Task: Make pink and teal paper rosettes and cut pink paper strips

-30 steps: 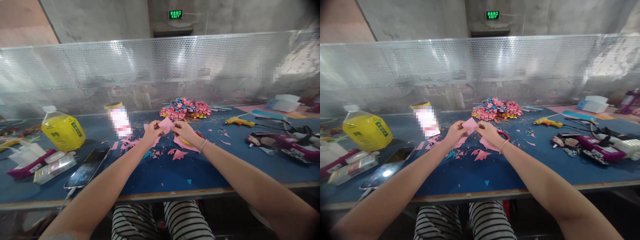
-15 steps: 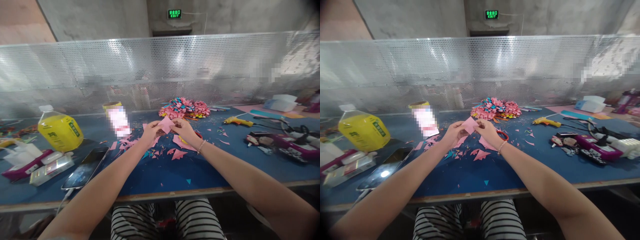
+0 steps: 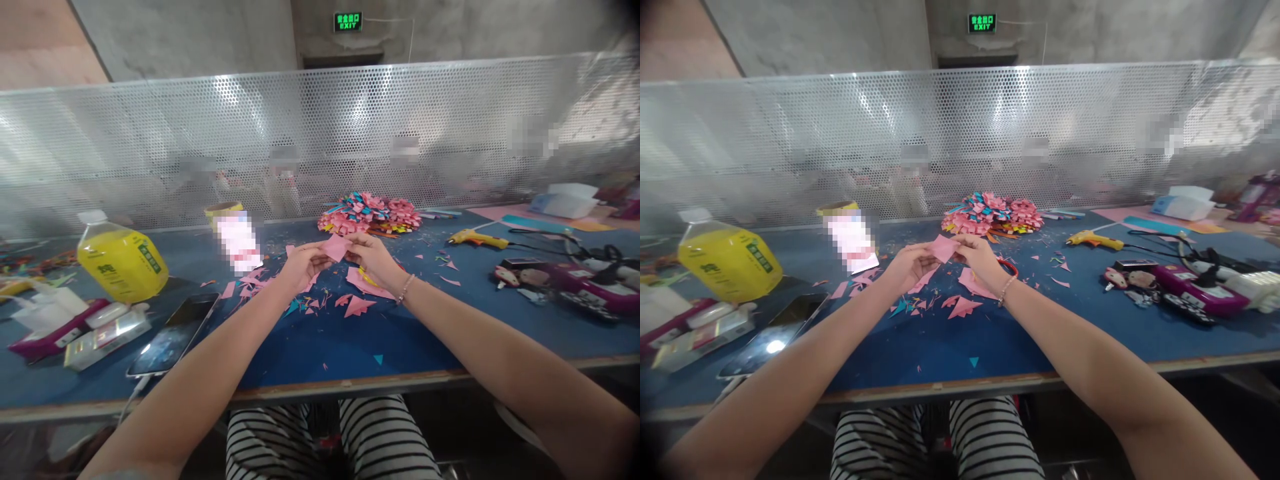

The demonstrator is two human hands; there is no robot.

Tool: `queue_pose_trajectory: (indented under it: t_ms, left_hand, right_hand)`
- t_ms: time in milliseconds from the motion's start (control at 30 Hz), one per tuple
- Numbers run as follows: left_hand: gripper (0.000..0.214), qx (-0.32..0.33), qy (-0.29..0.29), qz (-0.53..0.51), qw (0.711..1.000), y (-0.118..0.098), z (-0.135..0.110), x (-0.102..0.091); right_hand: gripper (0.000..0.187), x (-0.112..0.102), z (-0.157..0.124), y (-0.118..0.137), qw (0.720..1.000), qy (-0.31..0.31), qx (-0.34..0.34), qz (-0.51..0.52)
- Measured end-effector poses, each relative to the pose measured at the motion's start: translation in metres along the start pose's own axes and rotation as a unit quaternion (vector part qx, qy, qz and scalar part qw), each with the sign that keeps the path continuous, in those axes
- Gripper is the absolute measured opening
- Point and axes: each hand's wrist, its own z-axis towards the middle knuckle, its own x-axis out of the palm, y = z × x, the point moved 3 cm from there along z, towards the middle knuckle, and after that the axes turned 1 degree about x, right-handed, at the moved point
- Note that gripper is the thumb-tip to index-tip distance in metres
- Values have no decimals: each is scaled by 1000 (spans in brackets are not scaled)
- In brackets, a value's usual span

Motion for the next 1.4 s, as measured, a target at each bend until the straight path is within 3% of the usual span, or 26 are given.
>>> queue_pose_trajectory:
  t_ms: [200, 300, 400, 600, 700, 867, 967, 1400]
  left_hand:
    - [28, -7, 55, 8, 998, -2, -2, 1]
    - [20, -16, 76, 10, 997, -2, -2, 2]
    - [2, -10, 80, 1, 997, 0, -2, 2]
    - [26, 3, 112, 100, 989, 6, -4, 5]
    - [29, 4, 118, 126, 985, 8, -3, 5]
    - [27, 27, 96, 141, 985, 7, 0, 2]
    - [27, 37, 87, 160, 983, 7, 0, 1]
    - [30, 72, 88, 189, 975, 9, 0, 2]
  right_hand:
    - [11, -1, -2, 5, 1000, 0, -8, 7]
    - [13, -4, -1, 5, 996, 7, -35, -84]
    - [19, -5, -1, 7, 971, 28, -91, -218]
    - [26, 1, -7, 16, 928, 50, -157, -334]
    - [29, 5, -8, 16, 942, 55, -134, -303]
    - [21, 7, -6, 7, 990, 29, -48, -129]
    - [19, 9, -7, 3, 997, 43, -8, -57]
    - [19, 9, -6, 0, 992, 49, -34, -107]
